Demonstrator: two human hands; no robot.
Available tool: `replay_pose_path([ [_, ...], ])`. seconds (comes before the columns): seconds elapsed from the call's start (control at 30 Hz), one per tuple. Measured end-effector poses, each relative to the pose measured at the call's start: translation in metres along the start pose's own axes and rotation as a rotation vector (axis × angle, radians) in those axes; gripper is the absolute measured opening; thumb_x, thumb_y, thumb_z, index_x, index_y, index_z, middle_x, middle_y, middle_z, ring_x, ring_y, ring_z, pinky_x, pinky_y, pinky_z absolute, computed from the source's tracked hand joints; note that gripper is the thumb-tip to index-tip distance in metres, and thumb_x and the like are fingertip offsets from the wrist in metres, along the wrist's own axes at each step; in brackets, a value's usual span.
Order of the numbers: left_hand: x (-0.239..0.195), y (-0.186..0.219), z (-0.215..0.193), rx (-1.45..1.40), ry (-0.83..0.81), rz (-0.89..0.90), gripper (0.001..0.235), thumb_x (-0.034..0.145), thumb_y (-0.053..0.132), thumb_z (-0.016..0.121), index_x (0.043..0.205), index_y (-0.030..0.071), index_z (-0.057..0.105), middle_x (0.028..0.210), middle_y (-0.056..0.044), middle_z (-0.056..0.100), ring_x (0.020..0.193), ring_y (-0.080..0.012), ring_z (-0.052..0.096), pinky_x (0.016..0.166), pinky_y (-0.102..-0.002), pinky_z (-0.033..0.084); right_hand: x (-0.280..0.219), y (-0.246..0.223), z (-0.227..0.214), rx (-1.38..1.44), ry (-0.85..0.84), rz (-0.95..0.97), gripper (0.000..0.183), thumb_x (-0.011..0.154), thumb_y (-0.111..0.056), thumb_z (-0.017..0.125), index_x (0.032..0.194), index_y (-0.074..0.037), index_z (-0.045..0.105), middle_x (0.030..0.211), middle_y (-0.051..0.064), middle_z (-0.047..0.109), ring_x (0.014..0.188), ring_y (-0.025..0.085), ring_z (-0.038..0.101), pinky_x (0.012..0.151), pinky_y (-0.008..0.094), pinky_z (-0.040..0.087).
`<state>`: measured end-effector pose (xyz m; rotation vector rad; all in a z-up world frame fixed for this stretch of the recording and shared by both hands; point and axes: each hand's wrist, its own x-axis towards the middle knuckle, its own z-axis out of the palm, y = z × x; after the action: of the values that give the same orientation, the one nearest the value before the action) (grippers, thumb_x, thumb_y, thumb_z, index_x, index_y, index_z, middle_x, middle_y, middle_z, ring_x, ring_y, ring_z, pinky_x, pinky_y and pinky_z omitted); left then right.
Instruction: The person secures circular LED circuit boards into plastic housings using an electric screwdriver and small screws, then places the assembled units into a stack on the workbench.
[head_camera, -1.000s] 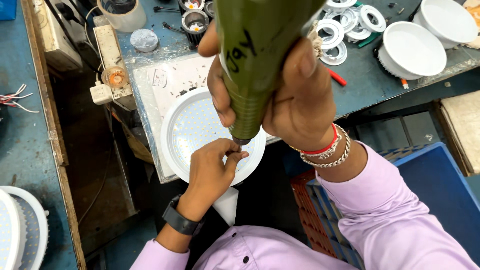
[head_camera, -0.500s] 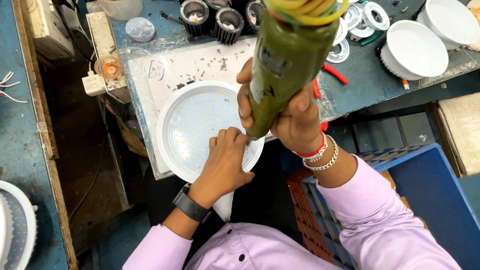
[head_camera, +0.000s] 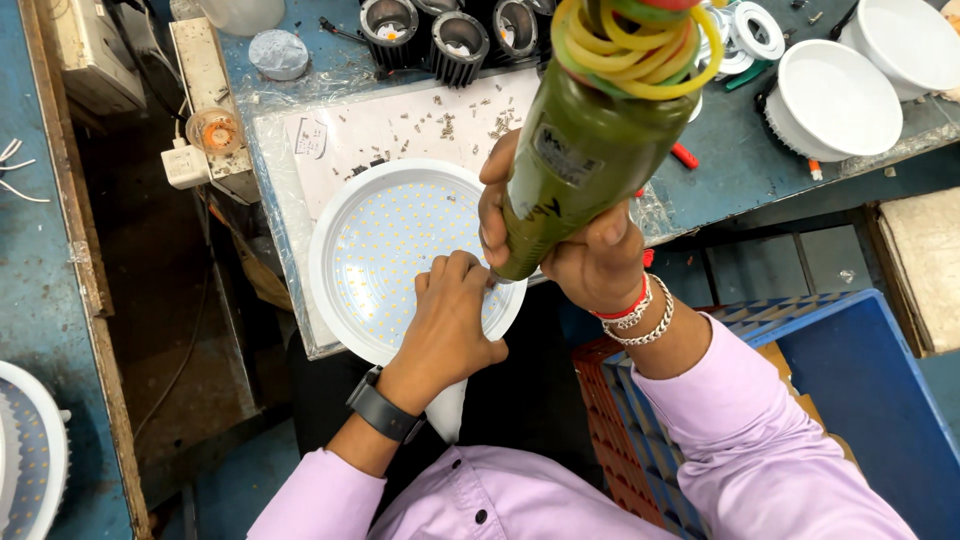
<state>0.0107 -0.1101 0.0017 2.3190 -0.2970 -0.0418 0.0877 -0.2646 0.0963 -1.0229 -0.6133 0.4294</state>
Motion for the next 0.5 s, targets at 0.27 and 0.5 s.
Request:
replay_pose_path([
  [0.27,-0.0004,-0.0004,0.0009,-0.030,0.029,-0.013,0.062,0.048,0.013,0.085,0.105,0.002,0.064,0.112,-0.013,0.051,0.110,-0.0337,0.047,0.095,-0.043,0.037,-0.0079,-0.0016,-0.0020,0.036,-0.030,0.041,0.093,0.083,-0.072,0.078,0.124,0.008,0.052,0.086,0.015,0.064,0.075,0.019,0.062,0.070,0.031,0.052],
  [0.5,0.0011,0.0021,-0.0040,-0.036,0.020,-0.020,0.073,0.049,0.015,0.084,0.116,-0.002,0.061,0.119,-0.015,0.053,0.117,-0.0364,0.046,0.101,-0.047,0.037,-0.0049,-0.0038,-0.0043,0.051,-0.030,0.028,0.096,0.081,-0.070,0.079,0.130,0.007,0.052,0.088,0.016,0.065,0.077,0.020,0.064,0.070,0.031,0.054],
])
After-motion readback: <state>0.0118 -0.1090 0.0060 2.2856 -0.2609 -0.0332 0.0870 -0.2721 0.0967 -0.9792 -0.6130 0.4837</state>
